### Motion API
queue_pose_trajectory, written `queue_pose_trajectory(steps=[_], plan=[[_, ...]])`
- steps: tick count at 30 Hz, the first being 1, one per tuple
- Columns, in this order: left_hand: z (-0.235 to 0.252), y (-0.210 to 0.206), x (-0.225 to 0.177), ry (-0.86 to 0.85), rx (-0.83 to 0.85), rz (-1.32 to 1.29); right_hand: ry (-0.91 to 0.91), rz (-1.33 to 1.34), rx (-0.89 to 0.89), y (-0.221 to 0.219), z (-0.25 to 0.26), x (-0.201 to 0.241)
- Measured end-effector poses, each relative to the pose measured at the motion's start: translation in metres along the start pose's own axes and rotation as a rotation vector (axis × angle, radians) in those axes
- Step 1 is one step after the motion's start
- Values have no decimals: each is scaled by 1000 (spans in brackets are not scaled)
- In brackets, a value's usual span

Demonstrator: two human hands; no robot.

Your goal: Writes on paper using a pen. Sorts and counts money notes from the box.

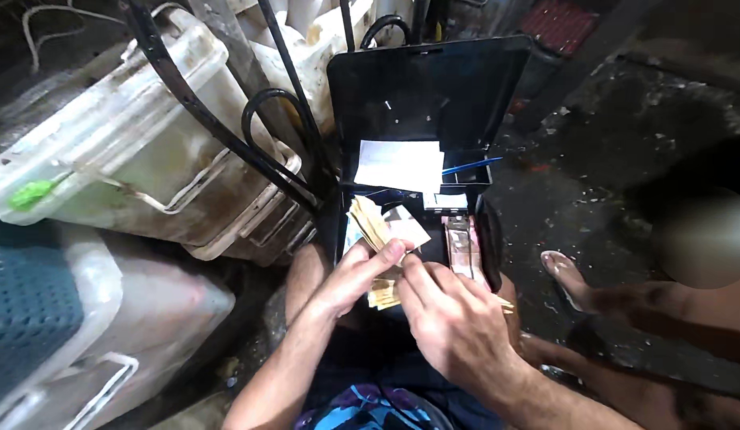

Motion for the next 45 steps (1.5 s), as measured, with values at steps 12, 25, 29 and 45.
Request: queue_pose_trajectory(steps=[12, 25, 29, 45], plan=[[20, 28, -5, -148, -164, -314, -365, 1175, -401, -10, -25, -72], [17, 11, 10, -278, -448, -221, -915, 1618, -618, -80, 8, -70], [11, 19, 9, -300, -407, -313, -941, 1636, -720, -84, -1, -81], [14, 17, 12, -266, -424, -312, -942, 1671, -686, -95, -10, -84]])
Point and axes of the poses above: each hand's wrist, its own z-axis towards the middle knuckle, its own y-axis out of the back of the hand, x = y × z, the point moved 5 cm from there along z, towards the middle knuckle, and after that the axes turned 13 degrees about y, right-handed, at the moved point
